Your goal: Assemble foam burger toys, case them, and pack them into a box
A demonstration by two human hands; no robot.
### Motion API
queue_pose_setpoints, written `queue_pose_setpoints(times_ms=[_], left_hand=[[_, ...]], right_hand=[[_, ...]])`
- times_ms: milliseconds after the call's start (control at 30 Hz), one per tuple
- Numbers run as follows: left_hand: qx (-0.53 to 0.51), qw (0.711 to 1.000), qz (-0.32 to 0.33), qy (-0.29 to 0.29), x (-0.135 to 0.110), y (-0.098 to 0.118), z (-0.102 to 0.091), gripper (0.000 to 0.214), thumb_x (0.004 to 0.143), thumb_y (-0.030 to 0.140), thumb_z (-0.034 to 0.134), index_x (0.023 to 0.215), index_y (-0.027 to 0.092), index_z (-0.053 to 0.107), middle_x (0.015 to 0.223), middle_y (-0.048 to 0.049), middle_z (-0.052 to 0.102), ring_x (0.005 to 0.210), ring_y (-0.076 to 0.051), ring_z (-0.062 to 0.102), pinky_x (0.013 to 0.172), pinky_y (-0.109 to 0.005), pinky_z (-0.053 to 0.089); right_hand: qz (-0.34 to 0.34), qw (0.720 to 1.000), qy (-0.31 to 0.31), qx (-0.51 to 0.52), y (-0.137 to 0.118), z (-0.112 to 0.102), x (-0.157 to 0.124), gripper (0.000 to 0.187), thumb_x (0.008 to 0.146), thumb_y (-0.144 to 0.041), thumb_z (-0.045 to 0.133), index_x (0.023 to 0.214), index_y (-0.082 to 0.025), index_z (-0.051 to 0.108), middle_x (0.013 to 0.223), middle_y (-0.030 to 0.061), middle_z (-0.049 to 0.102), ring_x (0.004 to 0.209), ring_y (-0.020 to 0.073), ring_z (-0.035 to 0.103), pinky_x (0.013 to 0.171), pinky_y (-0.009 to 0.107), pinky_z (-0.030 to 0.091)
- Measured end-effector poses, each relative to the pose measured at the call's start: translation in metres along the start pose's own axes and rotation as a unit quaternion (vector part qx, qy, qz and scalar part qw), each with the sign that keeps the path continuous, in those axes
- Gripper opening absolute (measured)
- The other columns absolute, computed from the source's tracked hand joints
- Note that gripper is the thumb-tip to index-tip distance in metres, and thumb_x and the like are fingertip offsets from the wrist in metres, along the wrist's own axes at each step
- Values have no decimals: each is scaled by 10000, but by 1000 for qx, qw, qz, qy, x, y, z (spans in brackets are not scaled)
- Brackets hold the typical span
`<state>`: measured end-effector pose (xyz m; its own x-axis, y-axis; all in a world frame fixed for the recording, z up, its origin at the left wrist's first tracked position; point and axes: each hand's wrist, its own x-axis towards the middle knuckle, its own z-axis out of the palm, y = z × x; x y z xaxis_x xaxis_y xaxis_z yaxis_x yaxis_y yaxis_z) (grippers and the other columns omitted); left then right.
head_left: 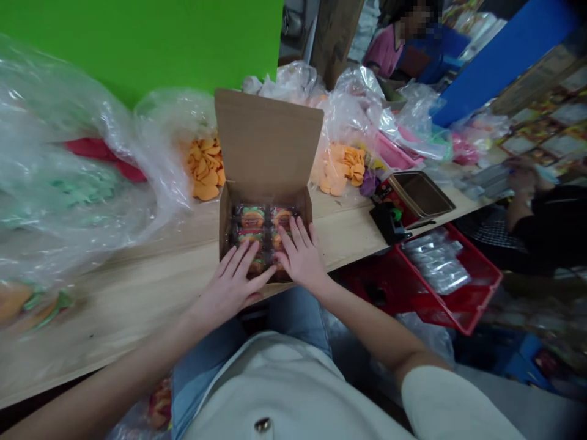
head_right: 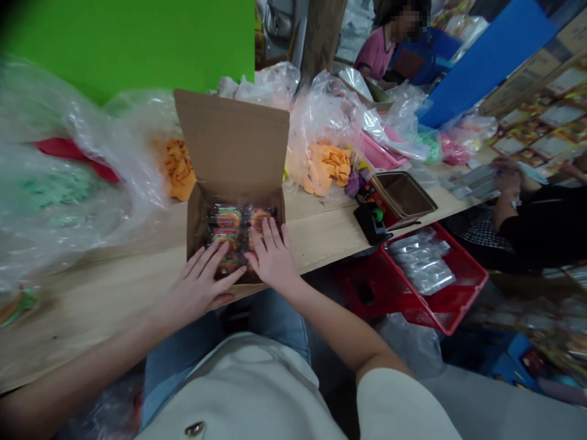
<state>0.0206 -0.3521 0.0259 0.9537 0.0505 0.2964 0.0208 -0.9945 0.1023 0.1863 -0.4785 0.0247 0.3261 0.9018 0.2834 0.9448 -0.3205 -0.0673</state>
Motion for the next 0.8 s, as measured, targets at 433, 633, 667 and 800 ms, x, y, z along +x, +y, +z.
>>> queue_pose_setpoints(times_ms=[433, 633, 667, 800], left_hand=[[-13, 1000, 20, 17, -13, -6, 2, 634, 745, 459, 615, 1329, 327, 405, 1491, -124, 198, 1340, -313, 238, 1063, -488, 225], [-21, 999, 17, -23, -16, -8, -10, 744, 737, 464, 620, 1386, 305, 293, 1512, -131, 93, 1362, -294, 170, 1067, -456, 229], [-20, 999, 16, -26, -16, -7, -12, 756, 740, 462, 617, 1394, 307, 271, 1513, -131, 81, 1364, -292, 161, 1070, -455, 218], [-14, 1000, 2, -21, -19, -1, -17, 840, 707, 488, 642, 1411, 300, 224, 1511, -149, 58, 1367, -325, 123, 1075, -506, 145]], right_hand=[[-42, 999, -25, -21, 11, 8, -42, 723, 860, -499, 386, 1406, -58, 216, 1466, 184, 210, 1376, 294, 87, 1075, 566, 144], [-31, 999, -24, -18, 7, -12, -38, 649, 885, -424, 381, 1420, -106, 196, 1448, 175, 265, 1354, 297, 196, 1048, 602, 170], [-33, 999, -20, -17, 6, -17, -37, 638, 886, -417, 385, 1423, -130, 196, 1452, 167, 261, 1352, 301, 199, 1038, 608, 189], [-54, 998, 14, -19, 2, -24, -38, 607, 877, -380, 417, 1426, -230, 204, 1475, 127, 218, 1354, 323, 183, 1008, 613, 249]])
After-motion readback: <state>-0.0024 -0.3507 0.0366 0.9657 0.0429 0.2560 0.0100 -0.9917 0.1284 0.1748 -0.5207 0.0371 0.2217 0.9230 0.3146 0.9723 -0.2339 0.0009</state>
